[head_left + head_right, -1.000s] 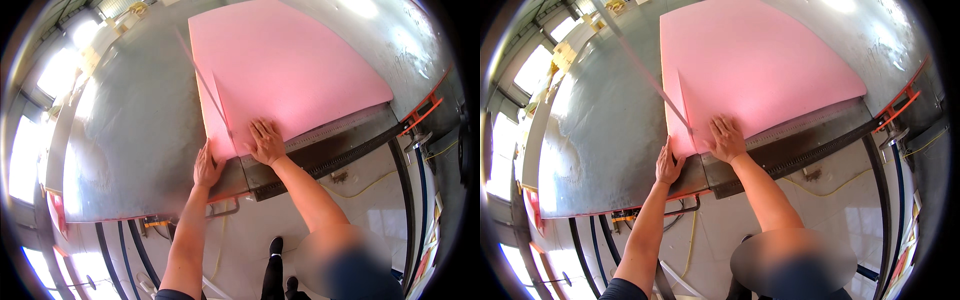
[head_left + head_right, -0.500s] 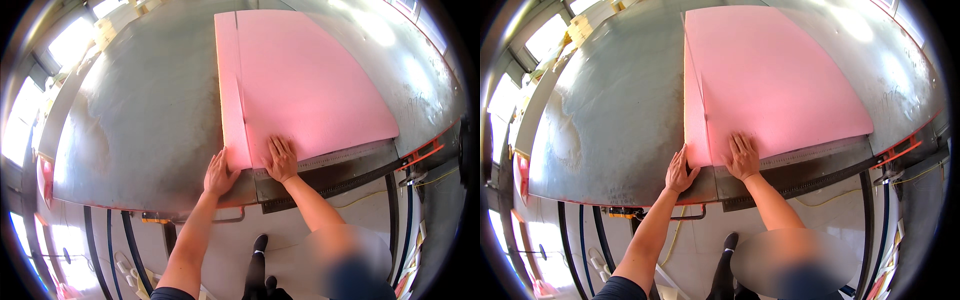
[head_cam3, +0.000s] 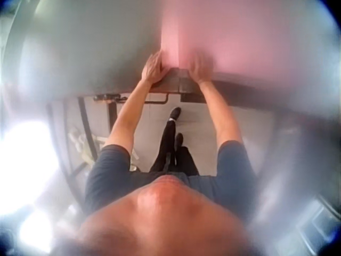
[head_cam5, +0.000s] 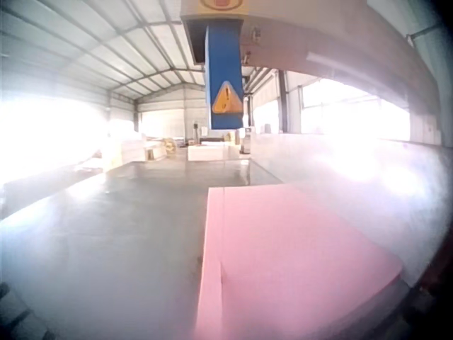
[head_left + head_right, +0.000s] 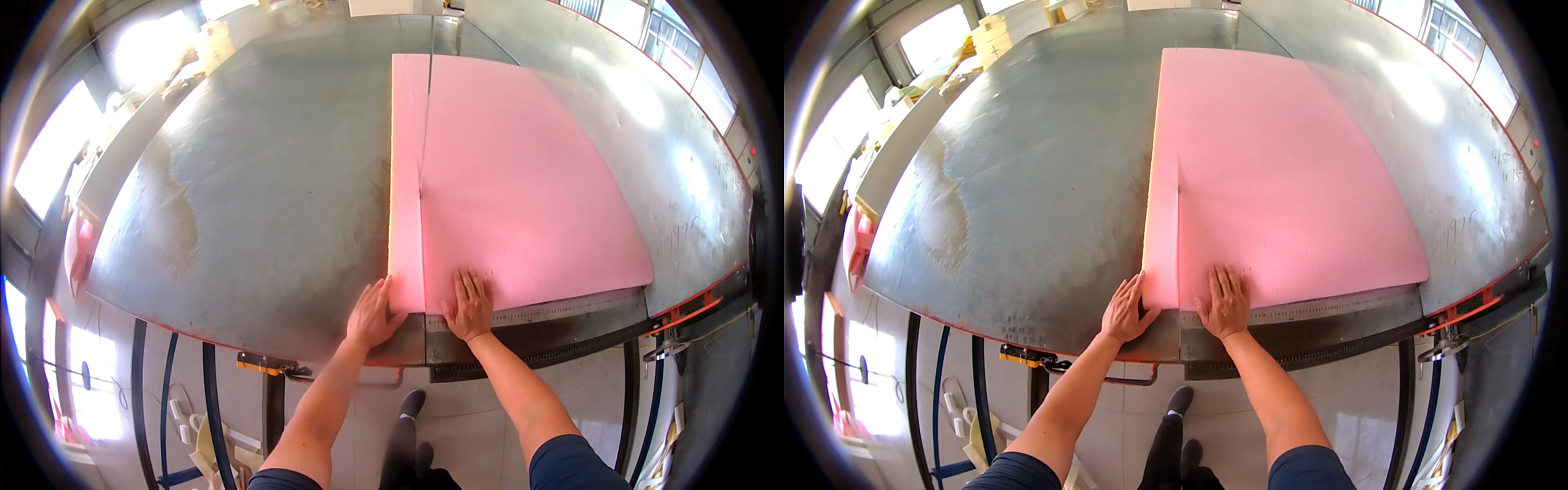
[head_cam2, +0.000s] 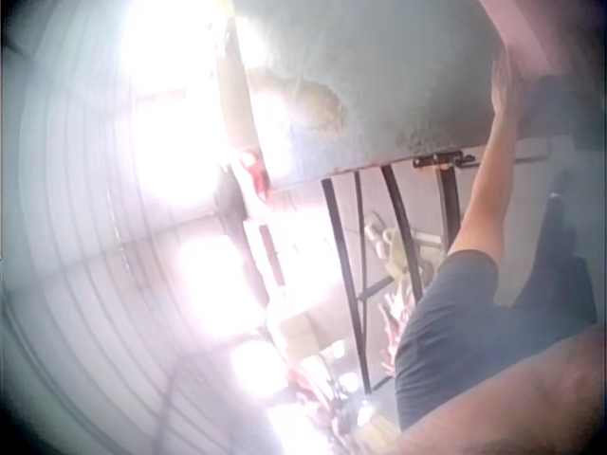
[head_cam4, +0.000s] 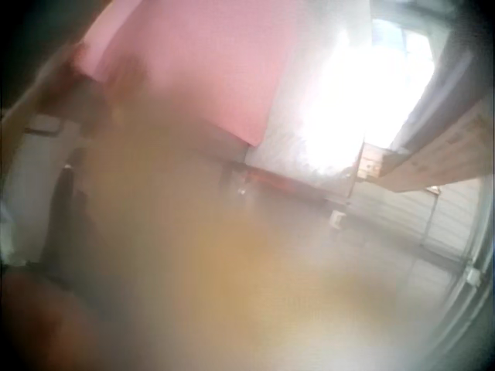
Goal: The person measures a pink foam sheet with a tape measure, then uses a hydraulic guillotine cutter to trim and cut the foam into smaller rectangular pieces. The person repeatedly positions the foam, operates the cutter, and removes the cut pieces.
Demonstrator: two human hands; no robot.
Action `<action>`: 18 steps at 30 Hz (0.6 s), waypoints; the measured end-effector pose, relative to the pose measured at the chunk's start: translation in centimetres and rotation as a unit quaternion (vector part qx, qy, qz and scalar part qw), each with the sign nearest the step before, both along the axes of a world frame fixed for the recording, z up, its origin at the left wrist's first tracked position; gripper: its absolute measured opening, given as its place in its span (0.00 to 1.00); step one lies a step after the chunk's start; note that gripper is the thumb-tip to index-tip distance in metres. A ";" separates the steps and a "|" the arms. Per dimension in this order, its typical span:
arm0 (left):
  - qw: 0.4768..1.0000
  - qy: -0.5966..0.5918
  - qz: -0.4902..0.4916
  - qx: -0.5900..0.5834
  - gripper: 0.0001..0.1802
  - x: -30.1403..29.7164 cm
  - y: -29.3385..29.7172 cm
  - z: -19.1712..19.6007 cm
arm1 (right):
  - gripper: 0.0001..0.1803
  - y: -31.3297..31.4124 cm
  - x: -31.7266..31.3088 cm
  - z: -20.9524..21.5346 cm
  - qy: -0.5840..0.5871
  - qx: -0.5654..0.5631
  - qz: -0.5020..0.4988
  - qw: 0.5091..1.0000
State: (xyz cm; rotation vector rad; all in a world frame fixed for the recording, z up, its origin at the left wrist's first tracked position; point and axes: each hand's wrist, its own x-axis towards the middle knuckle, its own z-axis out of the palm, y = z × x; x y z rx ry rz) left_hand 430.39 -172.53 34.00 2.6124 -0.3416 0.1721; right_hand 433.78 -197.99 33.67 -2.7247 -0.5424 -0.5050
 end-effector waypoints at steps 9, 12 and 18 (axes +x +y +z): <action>1.000 -0.022 0.005 -0.019 0.46 -1.3 -0.3 1.3 | 0.36 -0.3 -1.0 -0.2 -0.020 -0.010 0.009 1.000; 1.000 -0.022 0.007 -0.018 0.47 -3.6 -0.4 1.4 | 0.36 -0.5 -3.4 0.1 -0.013 -0.005 0.009 1.000; 1.000 -0.010 0.007 -0.017 0.47 -5.5 -0.7 2.0 | 0.37 -0.8 -5.4 0.4 0.016 -0.012 0.013 1.000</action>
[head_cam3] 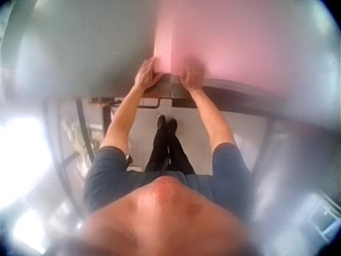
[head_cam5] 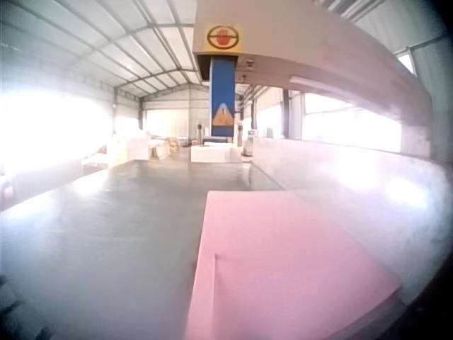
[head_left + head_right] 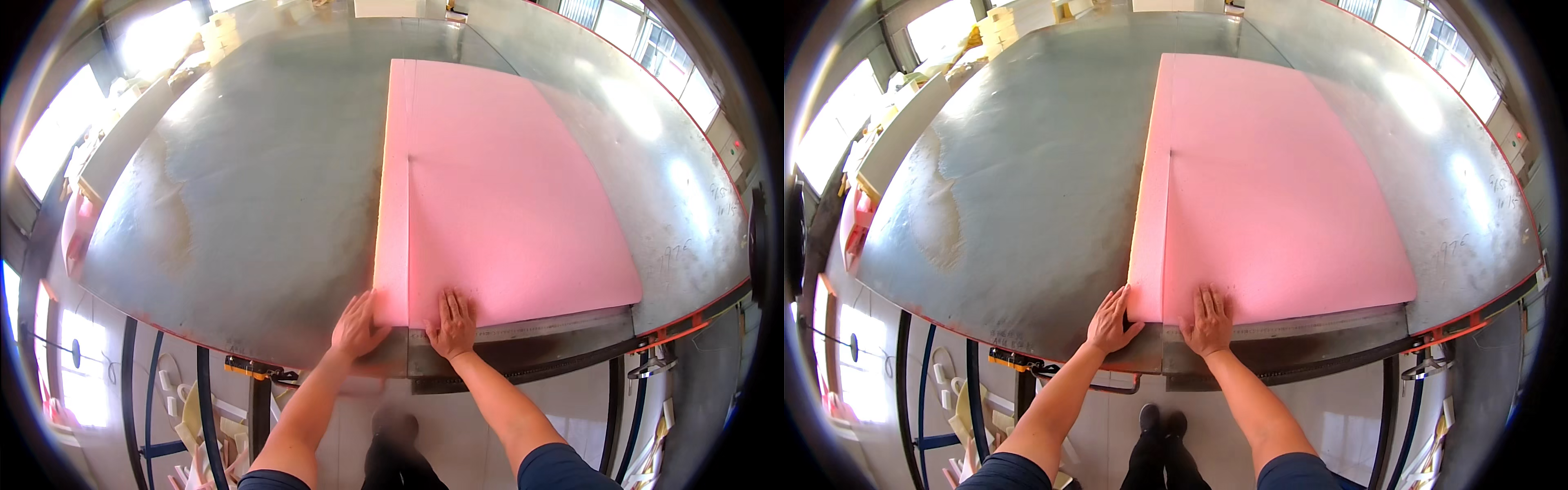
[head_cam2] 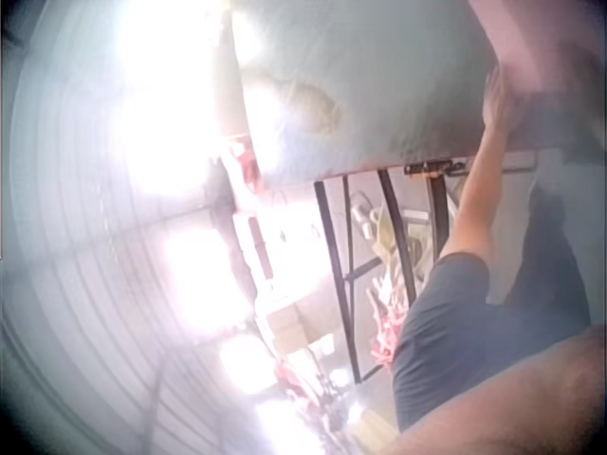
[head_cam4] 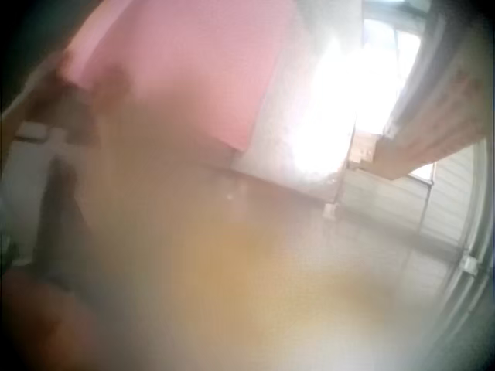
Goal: The person measures a pink foam sheet with a tape measure, then uses a hydraulic guillotine cutter to trim and cut the foam into smaller rectangular pieces. The person repeatedly positions the foam, operates the cutter, and removes the cut pieces.
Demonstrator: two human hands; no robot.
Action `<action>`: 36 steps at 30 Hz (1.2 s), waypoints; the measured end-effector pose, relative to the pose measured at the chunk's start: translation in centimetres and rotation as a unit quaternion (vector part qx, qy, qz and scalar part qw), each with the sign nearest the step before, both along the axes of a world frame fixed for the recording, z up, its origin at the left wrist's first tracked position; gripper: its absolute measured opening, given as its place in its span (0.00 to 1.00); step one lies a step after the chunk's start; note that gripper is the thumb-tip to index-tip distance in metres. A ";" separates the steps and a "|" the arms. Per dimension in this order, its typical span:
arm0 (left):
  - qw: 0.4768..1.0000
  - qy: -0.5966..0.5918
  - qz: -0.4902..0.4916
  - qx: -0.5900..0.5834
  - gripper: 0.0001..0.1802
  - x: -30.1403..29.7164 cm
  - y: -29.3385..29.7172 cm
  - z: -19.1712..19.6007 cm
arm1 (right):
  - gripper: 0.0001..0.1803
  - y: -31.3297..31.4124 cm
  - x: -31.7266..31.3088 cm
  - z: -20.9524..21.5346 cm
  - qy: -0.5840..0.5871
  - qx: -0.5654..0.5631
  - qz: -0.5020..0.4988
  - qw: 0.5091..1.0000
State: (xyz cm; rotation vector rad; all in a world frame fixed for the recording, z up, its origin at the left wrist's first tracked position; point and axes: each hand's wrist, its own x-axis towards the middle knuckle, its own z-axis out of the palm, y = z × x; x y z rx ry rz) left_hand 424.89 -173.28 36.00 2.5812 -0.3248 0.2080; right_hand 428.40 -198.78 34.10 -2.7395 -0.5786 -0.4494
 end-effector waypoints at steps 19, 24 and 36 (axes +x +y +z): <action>0.998 0.065 -0.002 0.004 0.48 0.7 -0.9 -0.4 | 0.38 -1.0 1.2 1.2 0.035 0.003 0.009 0.999; 0.998 0.065 0.000 0.000 0.48 0.5 -1.2 -0.1 | 0.39 -1.5 1.6 1.1 0.069 0.001 0.016 0.997; 0.999 0.034 0.001 0.017 0.34 1.2 -1.9 0.0 | 0.39 -2.1 2.1 0.0 0.061 0.004 0.021 0.998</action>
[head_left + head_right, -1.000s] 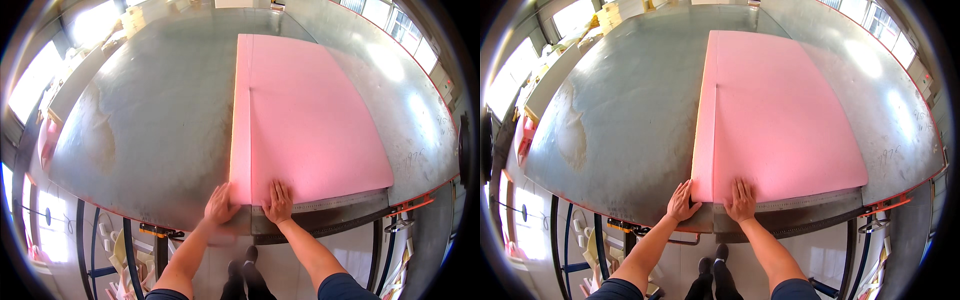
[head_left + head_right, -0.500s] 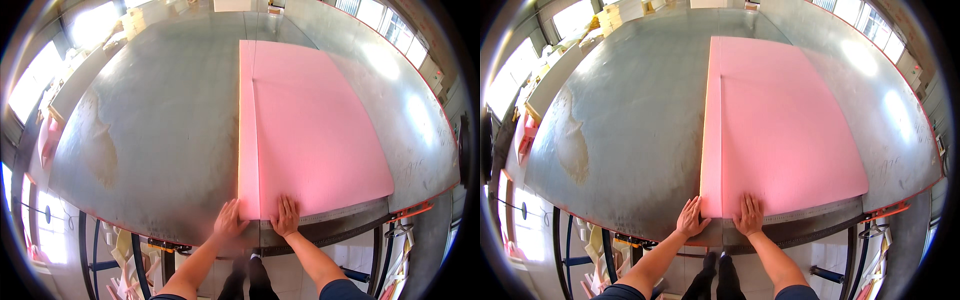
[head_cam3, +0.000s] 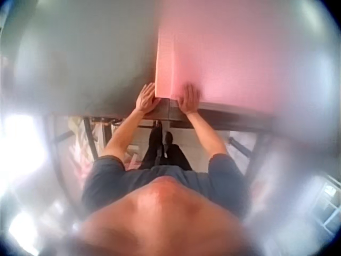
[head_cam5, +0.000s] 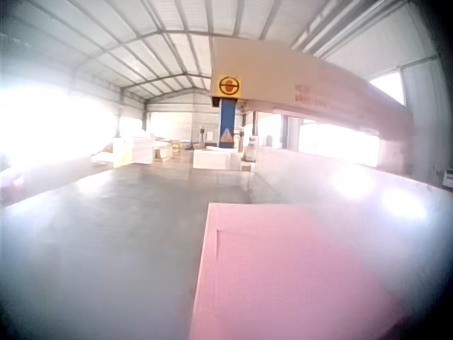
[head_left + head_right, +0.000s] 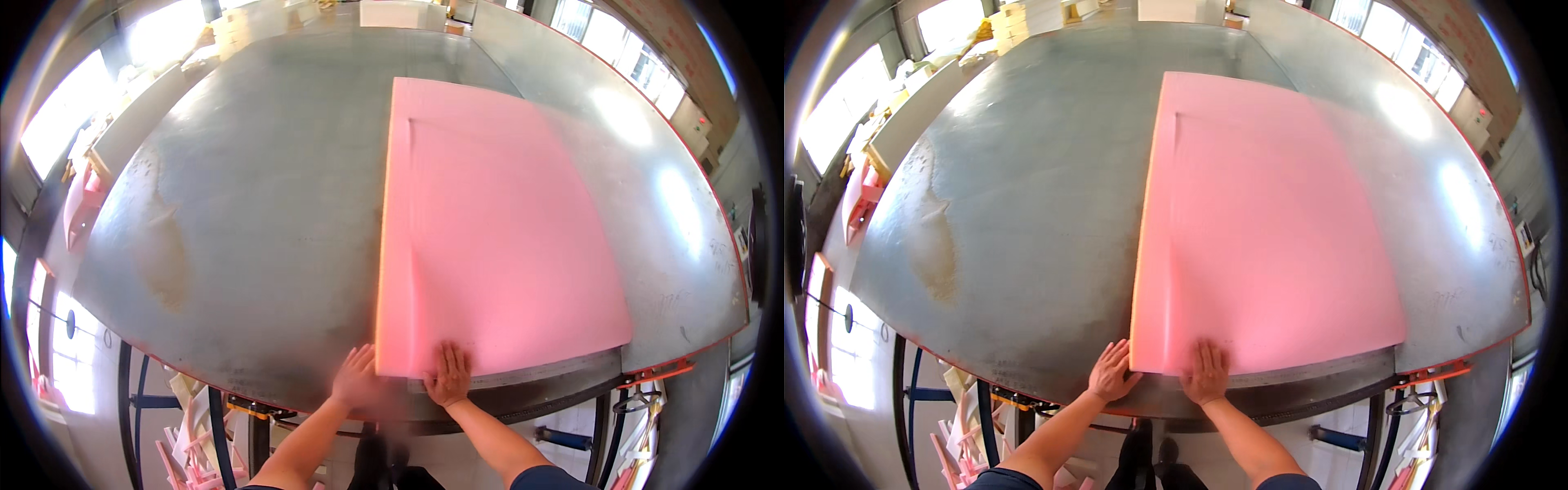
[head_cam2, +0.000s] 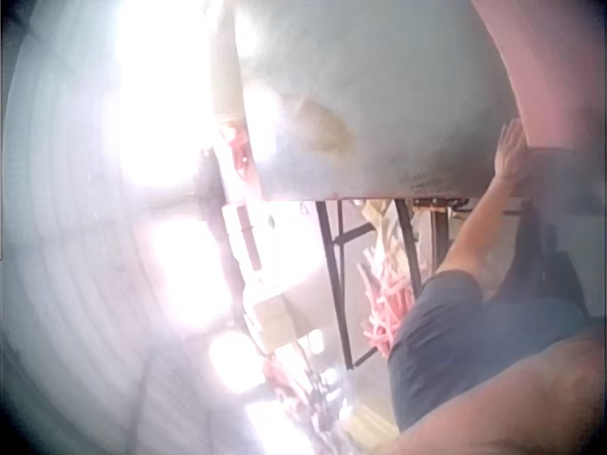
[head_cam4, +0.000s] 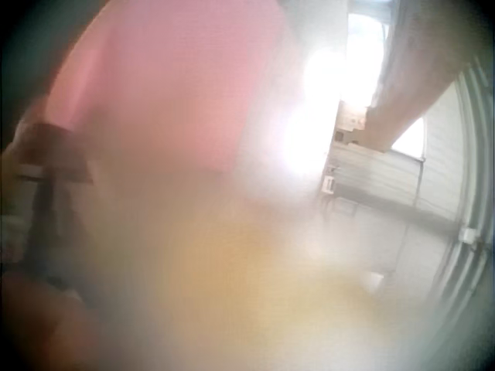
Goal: The person measures a pink foam sheet with a tape measure, then uses a hydraulic guillotine cutter to trim and cut the foam into smaller rectangular pieces. The person repeatedly positions the foam, operates the cutter, and removes the cut pieces.
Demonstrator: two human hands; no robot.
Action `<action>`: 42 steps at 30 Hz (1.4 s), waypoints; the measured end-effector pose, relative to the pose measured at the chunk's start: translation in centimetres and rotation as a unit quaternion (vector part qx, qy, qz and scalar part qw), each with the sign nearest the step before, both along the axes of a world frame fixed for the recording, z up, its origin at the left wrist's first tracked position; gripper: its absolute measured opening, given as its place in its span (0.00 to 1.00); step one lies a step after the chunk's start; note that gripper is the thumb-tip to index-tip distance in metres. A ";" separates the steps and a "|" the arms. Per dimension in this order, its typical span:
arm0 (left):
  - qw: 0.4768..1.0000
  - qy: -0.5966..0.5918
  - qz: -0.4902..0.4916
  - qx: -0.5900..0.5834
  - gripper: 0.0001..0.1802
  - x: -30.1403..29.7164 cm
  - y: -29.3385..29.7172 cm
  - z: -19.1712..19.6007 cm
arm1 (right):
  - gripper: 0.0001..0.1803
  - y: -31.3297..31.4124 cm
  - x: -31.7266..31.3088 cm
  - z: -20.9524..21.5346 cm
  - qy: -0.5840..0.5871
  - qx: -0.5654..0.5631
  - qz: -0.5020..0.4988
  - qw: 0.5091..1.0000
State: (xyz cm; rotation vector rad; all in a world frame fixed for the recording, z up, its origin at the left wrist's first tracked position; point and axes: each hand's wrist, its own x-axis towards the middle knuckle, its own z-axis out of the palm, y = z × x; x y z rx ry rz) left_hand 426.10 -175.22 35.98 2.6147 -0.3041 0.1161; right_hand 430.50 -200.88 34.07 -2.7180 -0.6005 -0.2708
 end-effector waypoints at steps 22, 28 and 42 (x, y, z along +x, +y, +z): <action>1.000 -0.007 0.009 0.011 0.30 -3.2 -6.2 0.2 | 0.37 -6.2 -2.8 -0.6 -0.001 0.018 0.019 1.000; 0.999 -0.001 0.031 -0.013 0.25 -5.5 -6.9 -0.2 | 0.38 -7.2 -4.7 -0.8 -0.008 0.016 0.031 0.999; 0.761 -0.090 0.276 -0.580 0.15 -27.0 -9.5 18.1 | 0.25 -8.5 0.0 4.2 0.159 0.076 0.153 0.972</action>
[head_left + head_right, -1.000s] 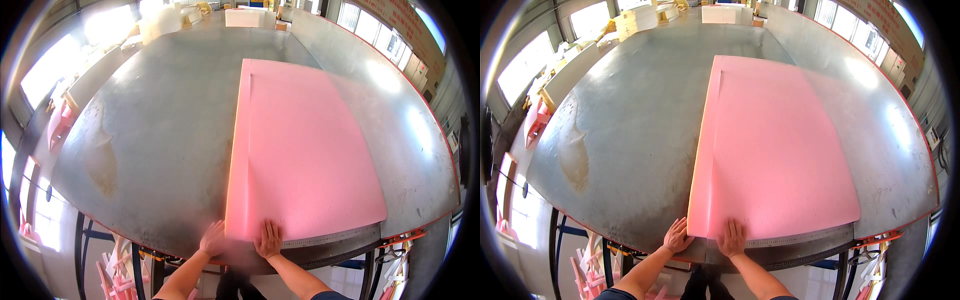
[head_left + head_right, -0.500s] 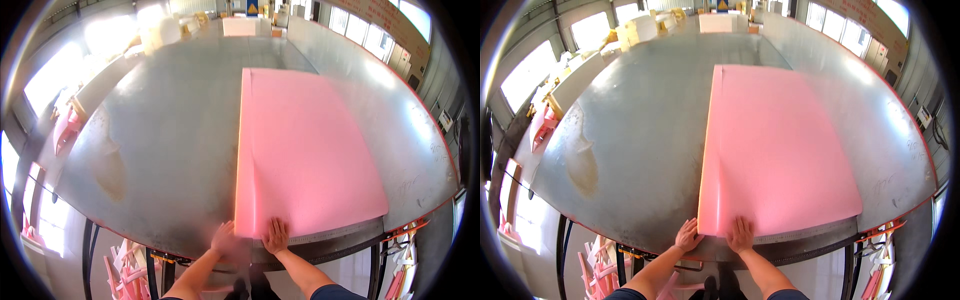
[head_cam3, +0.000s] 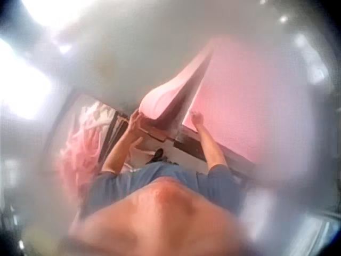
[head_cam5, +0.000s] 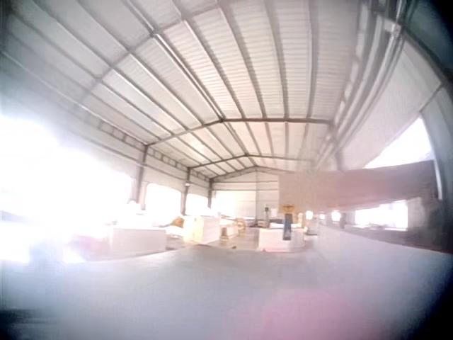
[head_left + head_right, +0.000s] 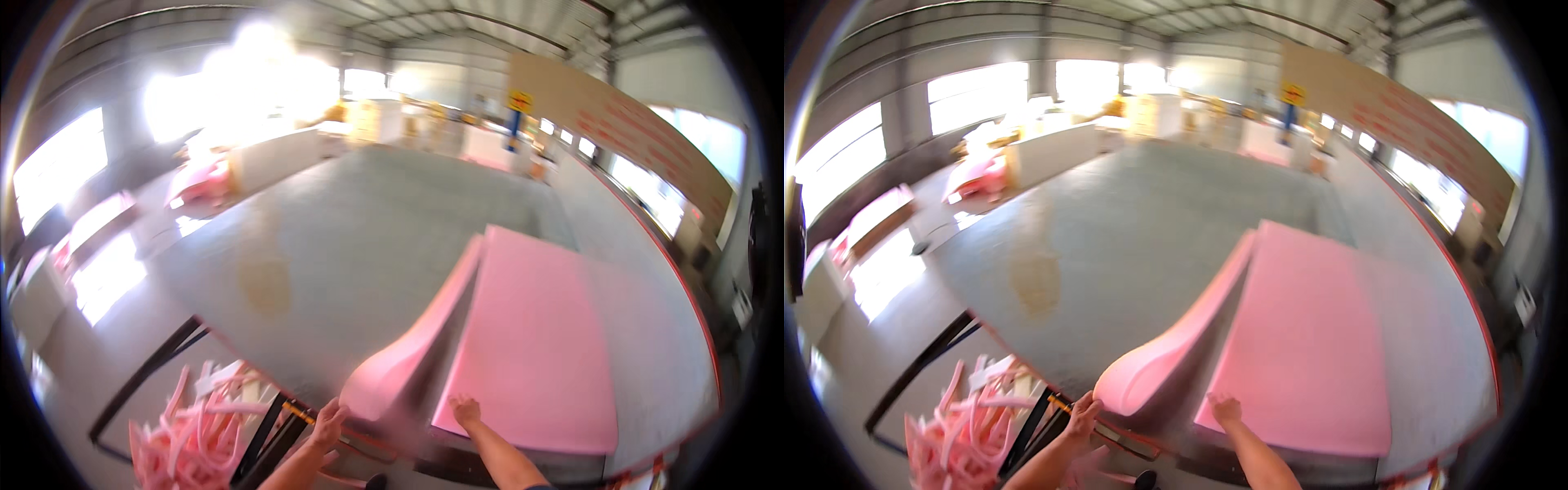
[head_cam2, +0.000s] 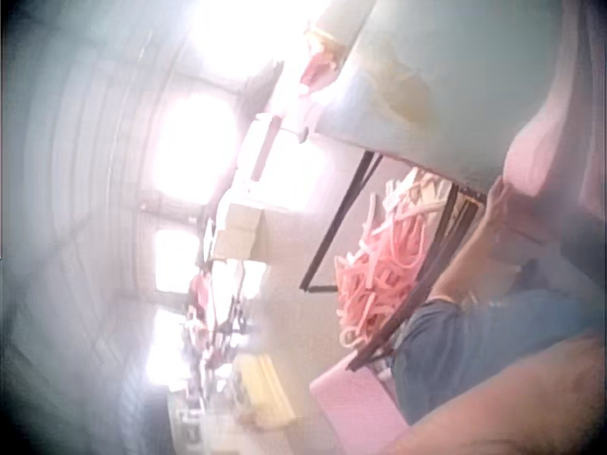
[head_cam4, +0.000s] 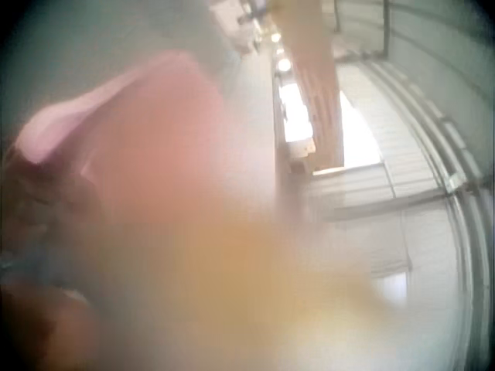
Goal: The person measures a pink foam sheet with a tape measure, then uses a hydraulic guillotine cutter to trim and cut the foam into smaller rectangular pieces. The person repeatedly positions the foam, operates the cutter, and removes the cut pieces.
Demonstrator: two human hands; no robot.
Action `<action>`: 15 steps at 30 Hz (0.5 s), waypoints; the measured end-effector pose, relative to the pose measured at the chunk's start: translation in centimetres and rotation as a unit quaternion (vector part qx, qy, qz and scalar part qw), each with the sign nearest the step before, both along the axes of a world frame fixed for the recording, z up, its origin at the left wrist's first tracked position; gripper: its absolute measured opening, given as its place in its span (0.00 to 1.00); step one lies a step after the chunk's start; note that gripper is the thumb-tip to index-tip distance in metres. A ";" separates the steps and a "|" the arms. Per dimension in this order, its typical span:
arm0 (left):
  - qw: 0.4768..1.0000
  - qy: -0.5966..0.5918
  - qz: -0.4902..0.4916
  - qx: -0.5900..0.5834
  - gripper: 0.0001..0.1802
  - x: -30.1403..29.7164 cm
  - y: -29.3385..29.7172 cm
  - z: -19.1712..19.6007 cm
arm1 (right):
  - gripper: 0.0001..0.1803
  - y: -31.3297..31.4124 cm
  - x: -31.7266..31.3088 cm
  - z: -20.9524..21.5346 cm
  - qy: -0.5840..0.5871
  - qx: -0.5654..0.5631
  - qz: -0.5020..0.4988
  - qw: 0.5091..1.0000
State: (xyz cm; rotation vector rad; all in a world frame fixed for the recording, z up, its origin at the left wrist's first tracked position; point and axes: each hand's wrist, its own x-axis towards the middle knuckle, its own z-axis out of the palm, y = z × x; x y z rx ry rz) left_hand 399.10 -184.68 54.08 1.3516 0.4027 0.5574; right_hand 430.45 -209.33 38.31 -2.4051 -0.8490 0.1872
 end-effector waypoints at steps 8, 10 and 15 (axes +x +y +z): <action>0.844 0.200 0.000 0.497 0.11 -15.6 -13.3 21.7 | 0.15 4.2 -26.3 38.6 -0.174 0.281 0.578 0.746; 0.835 0.232 0.044 0.496 0.10 -18.7 -16.3 24.5 | 0.09 2.5 -30.2 37.8 -0.114 0.197 0.570 0.789; 0.797 0.207 0.201 0.530 0.14 -24.0 -21.1 22.2 | 0.13 0.4 -37.3 35.7 0.021 0.324 0.491 0.808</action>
